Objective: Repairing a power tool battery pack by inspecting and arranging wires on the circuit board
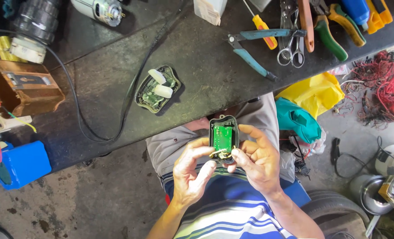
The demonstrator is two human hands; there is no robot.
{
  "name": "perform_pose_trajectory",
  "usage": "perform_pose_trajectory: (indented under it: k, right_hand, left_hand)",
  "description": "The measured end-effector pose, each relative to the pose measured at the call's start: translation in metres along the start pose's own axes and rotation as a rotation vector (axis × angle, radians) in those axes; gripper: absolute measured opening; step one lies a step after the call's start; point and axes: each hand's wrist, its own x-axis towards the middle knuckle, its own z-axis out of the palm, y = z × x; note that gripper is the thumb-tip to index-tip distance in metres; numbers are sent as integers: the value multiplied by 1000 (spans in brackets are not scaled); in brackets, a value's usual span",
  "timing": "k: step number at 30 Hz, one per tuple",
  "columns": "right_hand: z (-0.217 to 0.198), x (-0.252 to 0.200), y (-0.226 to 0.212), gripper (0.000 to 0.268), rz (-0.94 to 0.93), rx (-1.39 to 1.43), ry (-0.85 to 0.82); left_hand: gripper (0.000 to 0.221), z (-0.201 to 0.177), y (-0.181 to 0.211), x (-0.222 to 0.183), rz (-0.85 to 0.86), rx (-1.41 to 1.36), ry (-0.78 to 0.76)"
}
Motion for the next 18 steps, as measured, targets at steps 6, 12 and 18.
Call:
perform_pose_trajectory:
  k: [6, 12, 18]
  right_hand:
    - [5, -1, 5, 46, -119, 40, -4]
    - [7, -8, 19, 39, -140, -1, 79]
    - [7, -11, 25, 44, -159, 43, 50]
  left_hand:
    - [19, 1, -10, -2, 125, -185, 56]
    - [23, 1, -14, -9, 239, -120, 75]
    - [22, 4, -10, -5, 283, -158, 91]
